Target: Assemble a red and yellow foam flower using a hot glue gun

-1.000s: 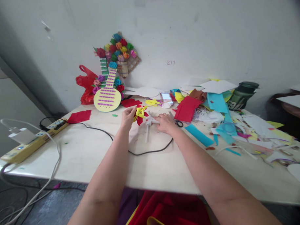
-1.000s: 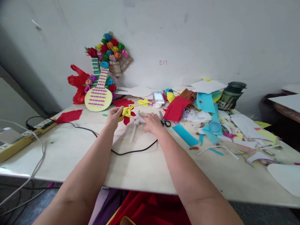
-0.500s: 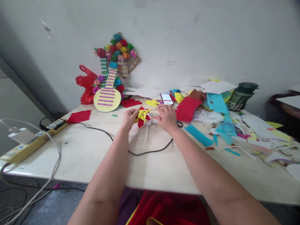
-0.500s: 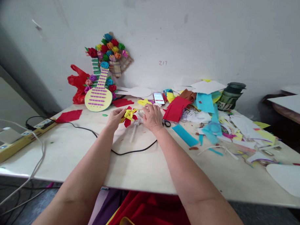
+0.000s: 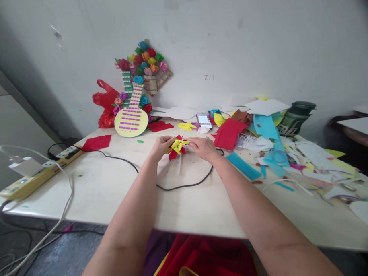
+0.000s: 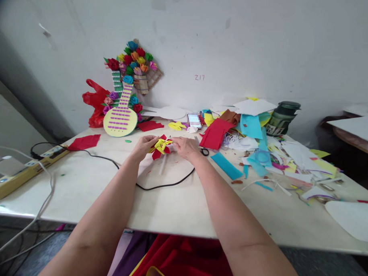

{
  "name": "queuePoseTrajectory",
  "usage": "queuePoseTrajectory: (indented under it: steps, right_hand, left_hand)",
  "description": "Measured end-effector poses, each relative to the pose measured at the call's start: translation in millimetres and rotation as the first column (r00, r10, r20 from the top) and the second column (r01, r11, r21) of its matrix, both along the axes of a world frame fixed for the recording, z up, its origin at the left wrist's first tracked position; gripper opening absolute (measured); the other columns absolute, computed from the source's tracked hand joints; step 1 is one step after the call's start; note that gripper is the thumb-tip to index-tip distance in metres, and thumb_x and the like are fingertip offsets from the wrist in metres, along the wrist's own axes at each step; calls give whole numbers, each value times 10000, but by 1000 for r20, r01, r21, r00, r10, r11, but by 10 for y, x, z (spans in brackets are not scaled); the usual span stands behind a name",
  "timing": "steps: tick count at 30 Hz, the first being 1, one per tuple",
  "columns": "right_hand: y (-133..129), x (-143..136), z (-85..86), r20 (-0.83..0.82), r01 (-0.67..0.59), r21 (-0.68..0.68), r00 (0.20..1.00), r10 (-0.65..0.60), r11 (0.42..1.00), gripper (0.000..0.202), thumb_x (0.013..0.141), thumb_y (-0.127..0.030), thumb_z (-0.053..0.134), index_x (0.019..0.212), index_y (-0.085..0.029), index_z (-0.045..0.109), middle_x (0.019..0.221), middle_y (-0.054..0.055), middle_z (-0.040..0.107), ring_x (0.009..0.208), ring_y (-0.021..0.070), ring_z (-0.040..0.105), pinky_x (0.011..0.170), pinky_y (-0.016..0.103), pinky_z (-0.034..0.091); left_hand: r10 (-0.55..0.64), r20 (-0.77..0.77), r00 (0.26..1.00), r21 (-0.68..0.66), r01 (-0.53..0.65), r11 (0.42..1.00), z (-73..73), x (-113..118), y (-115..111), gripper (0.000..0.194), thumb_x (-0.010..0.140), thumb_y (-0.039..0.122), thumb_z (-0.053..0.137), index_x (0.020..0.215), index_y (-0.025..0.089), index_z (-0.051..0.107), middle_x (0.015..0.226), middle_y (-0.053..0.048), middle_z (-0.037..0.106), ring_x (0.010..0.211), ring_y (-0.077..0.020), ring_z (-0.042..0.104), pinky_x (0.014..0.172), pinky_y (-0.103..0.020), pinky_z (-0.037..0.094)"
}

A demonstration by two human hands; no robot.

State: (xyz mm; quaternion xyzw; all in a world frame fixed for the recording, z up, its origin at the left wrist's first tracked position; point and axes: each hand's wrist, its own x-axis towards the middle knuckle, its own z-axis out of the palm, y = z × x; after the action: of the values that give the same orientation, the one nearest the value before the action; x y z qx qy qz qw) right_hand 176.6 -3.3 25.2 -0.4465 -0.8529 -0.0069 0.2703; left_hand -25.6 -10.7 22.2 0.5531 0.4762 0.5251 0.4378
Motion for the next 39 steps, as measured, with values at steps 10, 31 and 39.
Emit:
queuePoseTrajectory:
  steps: [10,31,39]
  right_hand:
    - [36,-21,30,-216,-194,-297,968,132,935,474,847,-150,394,1301,-226,508,829,10,711,821,127,613,780,260,455]
    - [-1,-46,64,-195,-202,-351,971,139,914,505,792,-85,437,1255,-248,556,875,8,716,774,128,611,737,247,464]
    - [-23,-50,89,-174,-164,-282,978,117,945,472,781,-87,480,1173,-313,615,1166,-19,651,1064,157,604,908,278,458]
  left_hand:
    - [-81,7,997,-8,82,997,-31,-20,24,429,582,543,728,690,139,634,579,-19,593,482,-95,501,445,-202,338]
    - [-144,-16,989,-38,144,989,-3,-6,-12,407,597,523,727,697,135,658,587,-32,613,484,-97,509,444,-202,335]
    - [-233,120,965,-60,241,969,9,-32,-45,409,613,491,735,780,121,682,663,-69,650,531,-118,565,481,-216,371]
